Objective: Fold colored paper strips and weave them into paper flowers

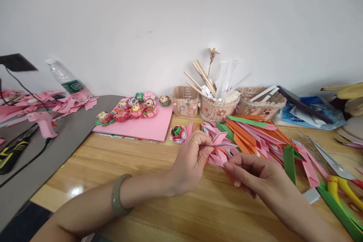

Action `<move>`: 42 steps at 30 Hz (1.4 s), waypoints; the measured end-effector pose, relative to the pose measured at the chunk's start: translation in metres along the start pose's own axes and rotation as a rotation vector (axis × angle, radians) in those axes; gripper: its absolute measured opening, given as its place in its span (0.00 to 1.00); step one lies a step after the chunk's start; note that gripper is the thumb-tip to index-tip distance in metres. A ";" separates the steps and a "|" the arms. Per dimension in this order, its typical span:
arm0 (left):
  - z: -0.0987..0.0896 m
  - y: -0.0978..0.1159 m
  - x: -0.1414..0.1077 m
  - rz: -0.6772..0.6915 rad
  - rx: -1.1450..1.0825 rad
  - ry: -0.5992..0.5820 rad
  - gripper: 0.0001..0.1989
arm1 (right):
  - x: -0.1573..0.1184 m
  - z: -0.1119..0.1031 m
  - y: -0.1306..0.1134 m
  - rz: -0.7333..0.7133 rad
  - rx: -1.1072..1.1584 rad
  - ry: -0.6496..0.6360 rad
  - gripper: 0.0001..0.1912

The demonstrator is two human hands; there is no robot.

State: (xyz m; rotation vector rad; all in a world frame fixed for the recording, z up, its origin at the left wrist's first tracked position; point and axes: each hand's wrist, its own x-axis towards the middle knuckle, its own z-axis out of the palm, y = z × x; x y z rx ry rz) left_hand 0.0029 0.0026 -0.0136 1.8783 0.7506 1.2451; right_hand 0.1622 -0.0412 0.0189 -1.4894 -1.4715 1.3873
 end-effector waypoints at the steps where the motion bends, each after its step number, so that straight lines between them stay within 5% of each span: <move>1: 0.000 0.000 0.000 0.000 -0.005 0.005 0.05 | -0.001 0.001 0.001 -0.006 0.000 0.002 0.17; 23: 0.002 0.000 -0.001 -0.122 -0.161 0.107 0.06 | -0.001 0.002 0.006 -0.040 -0.074 0.120 0.13; 28: -0.001 0.003 0.006 -0.260 -0.419 0.080 0.09 | -0.002 -0.009 0.002 -0.060 -0.166 0.133 0.13; 36: 0.000 0.009 0.014 -0.647 -0.847 0.012 0.17 | -0.003 -0.020 0.000 -0.399 -0.270 0.470 0.10; 42: 0.002 0.009 0.011 -0.687 -0.799 -0.021 0.19 | -0.006 -0.018 0.004 -0.570 -0.318 0.539 0.12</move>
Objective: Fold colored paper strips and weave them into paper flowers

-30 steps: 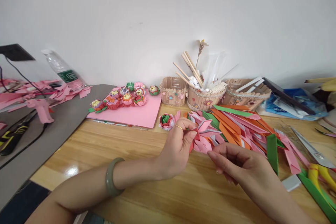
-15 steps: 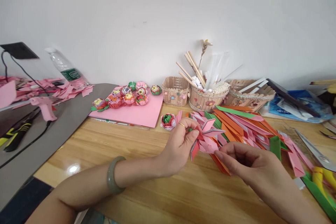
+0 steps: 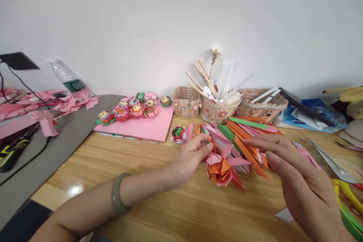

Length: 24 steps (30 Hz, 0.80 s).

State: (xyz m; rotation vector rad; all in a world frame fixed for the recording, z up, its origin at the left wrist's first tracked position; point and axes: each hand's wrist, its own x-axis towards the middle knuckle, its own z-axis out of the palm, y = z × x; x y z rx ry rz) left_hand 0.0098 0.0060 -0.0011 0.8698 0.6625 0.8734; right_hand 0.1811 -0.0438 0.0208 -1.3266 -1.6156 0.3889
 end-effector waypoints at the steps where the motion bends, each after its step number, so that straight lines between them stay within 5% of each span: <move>1: 0.000 -0.001 0.000 0.003 0.015 0.005 0.18 | 0.000 0.000 -0.002 0.008 0.010 -0.018 0.12; 7: 0.001 -0.002 -0.002 0.053 0.180 -0.049 0.16 | 0.002 0.007 -0.015 0.087 -0.006 -0.242 0.10; 12: -0.001 0.000 -0.007 0.188 0.408 -0.111 0.09 | -0.004 0.010 -0.014 -0.033 -0.052 -0.152 0.08; 20: -0.002 0.008 -0.012 1.038 1.088 -0.045 0.13 | -0.008 0.009 -0.003 -0.458 -0.308 0.023 0.07; 24: 0.000 0.011 -0.012 1.166 1.231 -0.010 0.08 | -0.006 0.006 -0.006 -0.594 -0.419 0.061 0.06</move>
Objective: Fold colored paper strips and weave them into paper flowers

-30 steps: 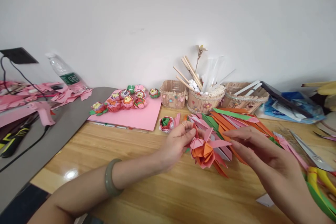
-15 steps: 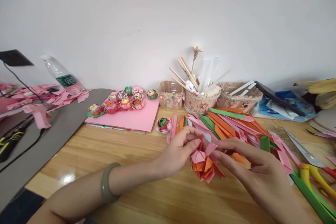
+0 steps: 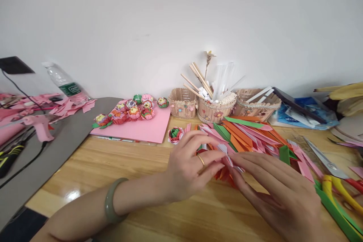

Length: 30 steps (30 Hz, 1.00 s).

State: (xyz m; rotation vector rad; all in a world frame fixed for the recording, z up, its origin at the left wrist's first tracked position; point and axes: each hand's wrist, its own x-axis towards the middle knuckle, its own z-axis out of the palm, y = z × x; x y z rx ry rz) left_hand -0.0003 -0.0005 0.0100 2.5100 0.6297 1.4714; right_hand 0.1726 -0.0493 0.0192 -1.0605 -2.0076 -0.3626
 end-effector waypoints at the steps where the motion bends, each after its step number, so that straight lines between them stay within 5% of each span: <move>1: 0.000 0.000 0.000 0.000 0.011 0.005 0.08 | 0.001 -0.001 0.000 -0.030 -0.020 -0.006 0.06; 14: 0.000 -0.003 -0.002 0.005 -0.037 0.019 0.07 | 0.002 -0.003 0.002 -0.148 -0.092 -0.053 0.11; 30: -0.001 -0.017 0.002 -0.002 -0.262 -0.110 0.04 | -0.008 -0.005 0.007 -0.157 -0.034 -0.104 0.15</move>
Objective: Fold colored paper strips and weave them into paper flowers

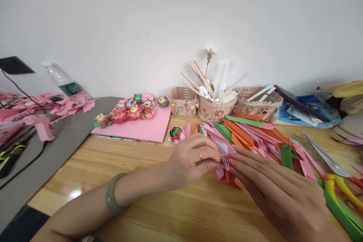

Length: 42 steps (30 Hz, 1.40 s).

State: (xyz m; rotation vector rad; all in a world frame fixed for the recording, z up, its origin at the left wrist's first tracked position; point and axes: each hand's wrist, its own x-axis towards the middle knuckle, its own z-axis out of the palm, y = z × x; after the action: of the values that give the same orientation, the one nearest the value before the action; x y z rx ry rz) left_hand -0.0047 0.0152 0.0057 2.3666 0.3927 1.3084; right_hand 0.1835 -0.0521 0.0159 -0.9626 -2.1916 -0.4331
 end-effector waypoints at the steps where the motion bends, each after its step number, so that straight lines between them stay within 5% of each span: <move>1: 0.000 -0.001 0.000 -0.001 -0.012 -0.012 0.03 | 0.001 0.001 0.000 0.001 -0.011 0.004 0.14; 15: -0.001 -0.001 -0.002 0.101 -0.073 -0.071 0.05 | 0.002 -0.001 0.003 -0.096 0.068 -0.070 0.14; 23: 0.002 -0.003 -0.003 0.124 -0.091 -0.018 0.04 | 0.002 0.003 0.003 -0.058 0.136 0.008 0.10; 32: 0.000 0.003 0.002 -0.210 -0.347 -0.087 0.05 | 0.012 0.005 0.000 0.289 0.647 -0.140 0.05; 38: -0.001 0.013 0.004 -0.665 -0.643 -0.202 0.08 | 0.010 0.008 0.001 0.698 0.929 -0.281 0.07; 42: -0.002 0.014 0.003 -0.761 -0.719 -0.222 0.09 | 0.009 0.008 0.001 0.804 1.040 -0.322 0.09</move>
State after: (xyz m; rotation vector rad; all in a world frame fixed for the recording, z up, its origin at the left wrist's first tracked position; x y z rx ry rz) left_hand -0.0040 0.0047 0.0150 1.4957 0.5594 0.6543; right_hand 0.1762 -0.0423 0.0166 -1.1760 -1.6623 1.1735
